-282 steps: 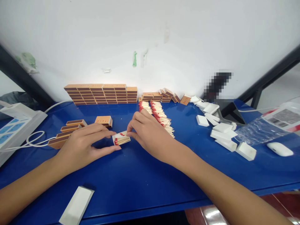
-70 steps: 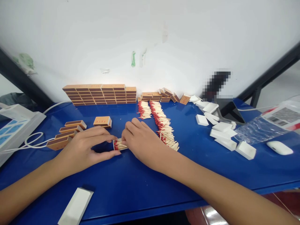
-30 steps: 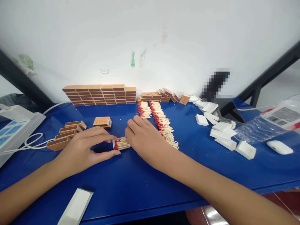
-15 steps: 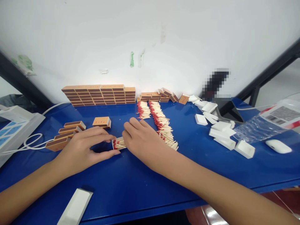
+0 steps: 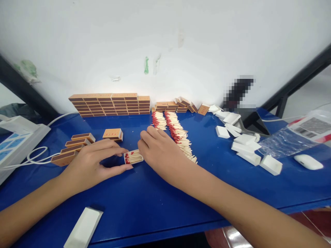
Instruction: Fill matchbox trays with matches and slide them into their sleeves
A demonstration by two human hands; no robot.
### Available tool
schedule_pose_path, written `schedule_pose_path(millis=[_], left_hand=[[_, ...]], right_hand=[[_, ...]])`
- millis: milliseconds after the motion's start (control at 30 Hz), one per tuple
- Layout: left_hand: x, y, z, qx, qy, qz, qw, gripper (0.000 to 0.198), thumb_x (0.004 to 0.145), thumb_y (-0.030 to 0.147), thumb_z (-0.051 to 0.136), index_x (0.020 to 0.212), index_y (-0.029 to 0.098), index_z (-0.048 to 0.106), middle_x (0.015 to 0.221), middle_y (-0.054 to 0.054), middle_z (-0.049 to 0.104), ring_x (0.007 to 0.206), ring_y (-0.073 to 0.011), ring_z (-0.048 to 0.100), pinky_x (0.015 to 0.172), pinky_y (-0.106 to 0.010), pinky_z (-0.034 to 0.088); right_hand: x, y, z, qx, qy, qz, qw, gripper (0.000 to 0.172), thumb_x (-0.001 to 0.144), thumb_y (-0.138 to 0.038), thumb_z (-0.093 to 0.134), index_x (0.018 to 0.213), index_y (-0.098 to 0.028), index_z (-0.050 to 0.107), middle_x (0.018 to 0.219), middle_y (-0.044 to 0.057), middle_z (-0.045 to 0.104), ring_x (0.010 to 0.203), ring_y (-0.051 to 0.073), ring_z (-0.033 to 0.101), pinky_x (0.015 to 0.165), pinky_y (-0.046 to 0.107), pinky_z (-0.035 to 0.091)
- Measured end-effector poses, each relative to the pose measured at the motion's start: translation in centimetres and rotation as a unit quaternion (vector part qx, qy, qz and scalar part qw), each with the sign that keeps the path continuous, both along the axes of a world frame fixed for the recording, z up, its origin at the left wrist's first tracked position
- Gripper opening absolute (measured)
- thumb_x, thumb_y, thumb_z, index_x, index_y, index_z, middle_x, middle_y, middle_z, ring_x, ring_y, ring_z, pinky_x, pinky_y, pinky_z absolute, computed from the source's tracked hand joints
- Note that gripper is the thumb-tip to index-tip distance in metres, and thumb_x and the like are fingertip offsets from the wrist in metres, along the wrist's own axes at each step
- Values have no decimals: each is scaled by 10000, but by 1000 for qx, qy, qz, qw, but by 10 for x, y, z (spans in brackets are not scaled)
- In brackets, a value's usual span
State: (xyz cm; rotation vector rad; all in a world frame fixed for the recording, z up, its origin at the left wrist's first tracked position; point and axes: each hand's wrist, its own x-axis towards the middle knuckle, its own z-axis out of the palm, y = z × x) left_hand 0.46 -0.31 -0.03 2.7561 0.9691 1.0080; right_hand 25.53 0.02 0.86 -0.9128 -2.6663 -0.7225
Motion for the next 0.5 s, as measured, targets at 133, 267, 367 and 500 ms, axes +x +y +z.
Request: schedule_pose_path(millis=[133,267,367,500], left_hand=[[0,0,0,-1,2,0,1000,269,898,376,852,1017,147,776,899,-54,740,865,-226,744,790,-363,614],[0,0,0,-4,4,3,1000,263,904,387,847,1018,163,770,913,-49,747,864,-216,746,800,-354,615],[-1,1,0,-6,8,7,1000,261,915,405,834,1026,178,767,920,-46,754,882,-216,750,811,-349,615],[-2,1,-1,-4,7,13,1000,266,913,405,836,1032,177,771,916,-47,753,880,-217,747,810,-349,612]], right_hand=[[1,1,0,-10,12,0,1000,180,1027,-112,564,932,-134,714,962,127,625,949,271,476,895,409,457],[2,2,0,-19,20,-2,1000,167,1026,-111,568,939,-131,709,970,128,628,943,268,476,895,412,454],[3,2,0,-26,22,-4,999,183,1034,-110,552,942,-135,708,968,127,625,938,266,472,887,415,448],[3,2,2,-35,26,-2,999,177,1035,-120,564,941,-130,714,951,124,624,936,267,479,879,418,445]])
